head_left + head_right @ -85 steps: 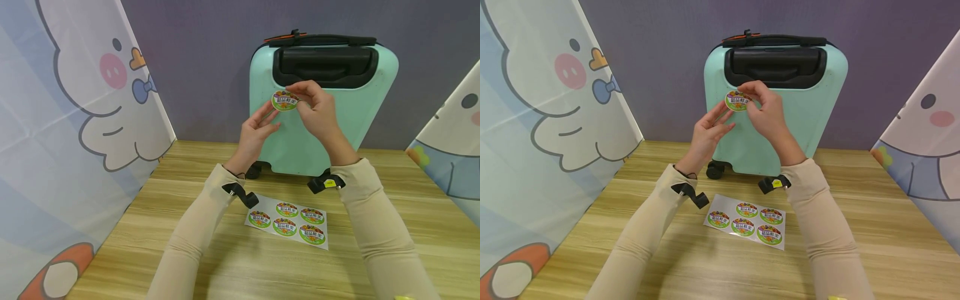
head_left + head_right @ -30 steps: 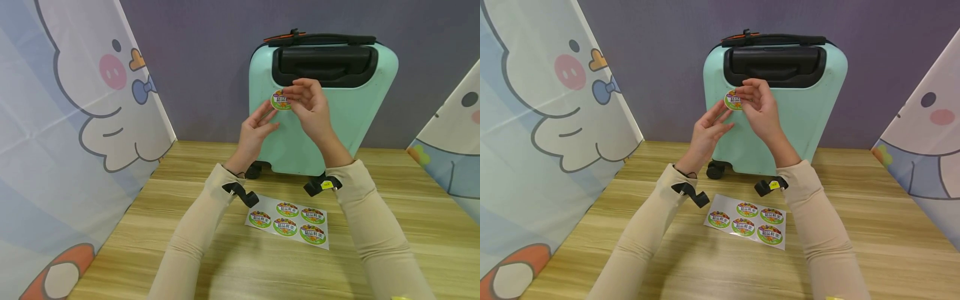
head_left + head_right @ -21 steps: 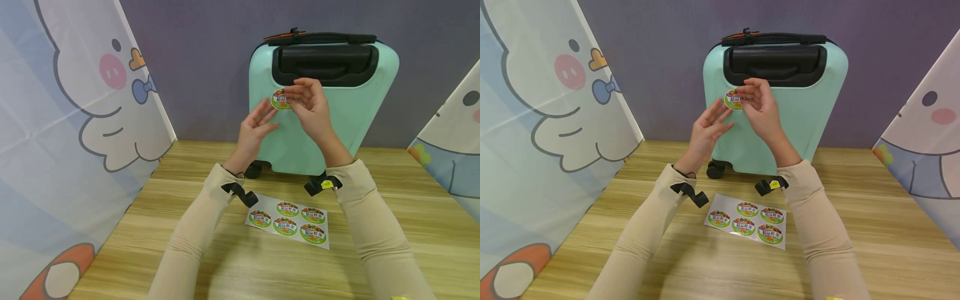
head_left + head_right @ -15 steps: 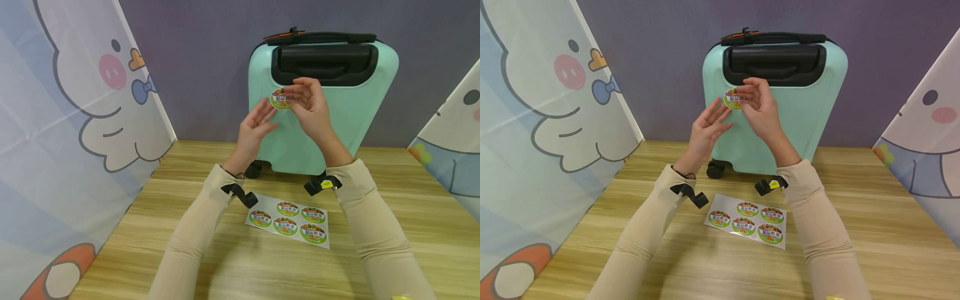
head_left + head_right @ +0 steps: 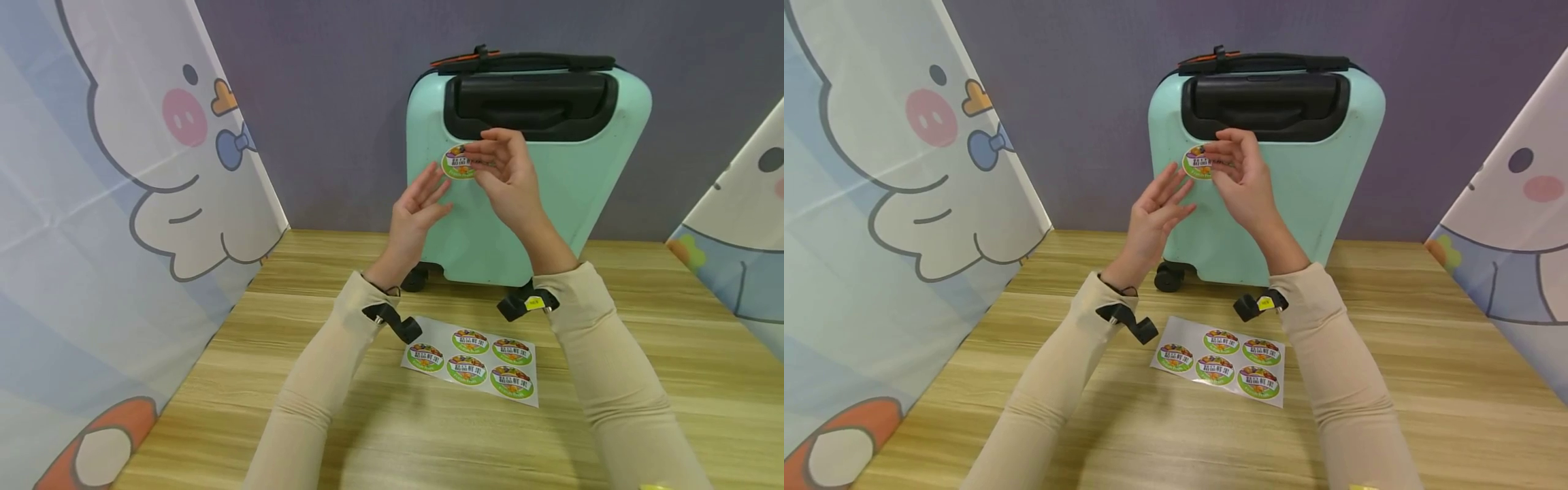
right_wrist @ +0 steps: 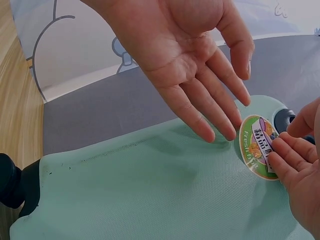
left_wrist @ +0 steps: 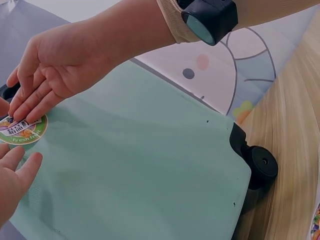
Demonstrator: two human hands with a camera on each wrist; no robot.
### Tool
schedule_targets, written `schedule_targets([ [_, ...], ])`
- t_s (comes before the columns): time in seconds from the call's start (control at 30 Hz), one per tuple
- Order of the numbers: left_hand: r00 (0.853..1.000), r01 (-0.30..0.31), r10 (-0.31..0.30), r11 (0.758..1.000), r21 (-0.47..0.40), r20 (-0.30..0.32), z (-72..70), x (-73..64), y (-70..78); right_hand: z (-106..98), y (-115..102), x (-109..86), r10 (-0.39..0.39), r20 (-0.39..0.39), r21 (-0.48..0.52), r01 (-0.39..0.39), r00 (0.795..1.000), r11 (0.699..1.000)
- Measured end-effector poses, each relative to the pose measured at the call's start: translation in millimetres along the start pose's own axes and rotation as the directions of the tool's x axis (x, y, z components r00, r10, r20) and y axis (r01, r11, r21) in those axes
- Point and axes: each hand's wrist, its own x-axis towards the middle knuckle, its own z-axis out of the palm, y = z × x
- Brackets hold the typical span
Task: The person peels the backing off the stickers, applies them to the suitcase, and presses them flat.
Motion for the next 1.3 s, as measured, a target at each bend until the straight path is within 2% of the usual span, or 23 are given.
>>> schedule_targets([
  [0.23,0.998,-0.037,0.038,0.999,0.007,-0.055,-2.9,2.4,-0.2,0,-1,0.2,0.001,-0.005,-0.002,-0.001,1.000,1.000],
  [0.4,0.995,-0.014,0.018,0.999,0.038,-0.099,-5.9,7.6,0.2,1,-1,1.3,0.003,-0.014,-0.006,-0.003,1.000,1.000],
  [0.53,0.991,0.025,-0.023,1.000,0.015,-0.130,-10.3,11.7,-0.4,1,0,3.0,0.005,-0.026,0.004,-0.004,1.000,1.000],
  [0.83,0.989,0.077,-0.076,0.997,-0.001,-0.130,-20.0,15.6,-4.0,8,3,7.2,0.007,-0.019,0.005,-0.007,1.000,1.000],
  [1.03,0.988,0.091,-0.090,0.996,0.006,-0.126,-21.3,15.4,-5.9,14,5,7.7,0.004,0.011,0.032,-0.005,1.000,0.999],
  [1.3,0.988,0.097,-0.095,0.995,0.010,-0.119,-21.5,14.6,-7.0,16,10,2.9,0.051,0.053,0.071,-0.054,0.997,0.996],
])
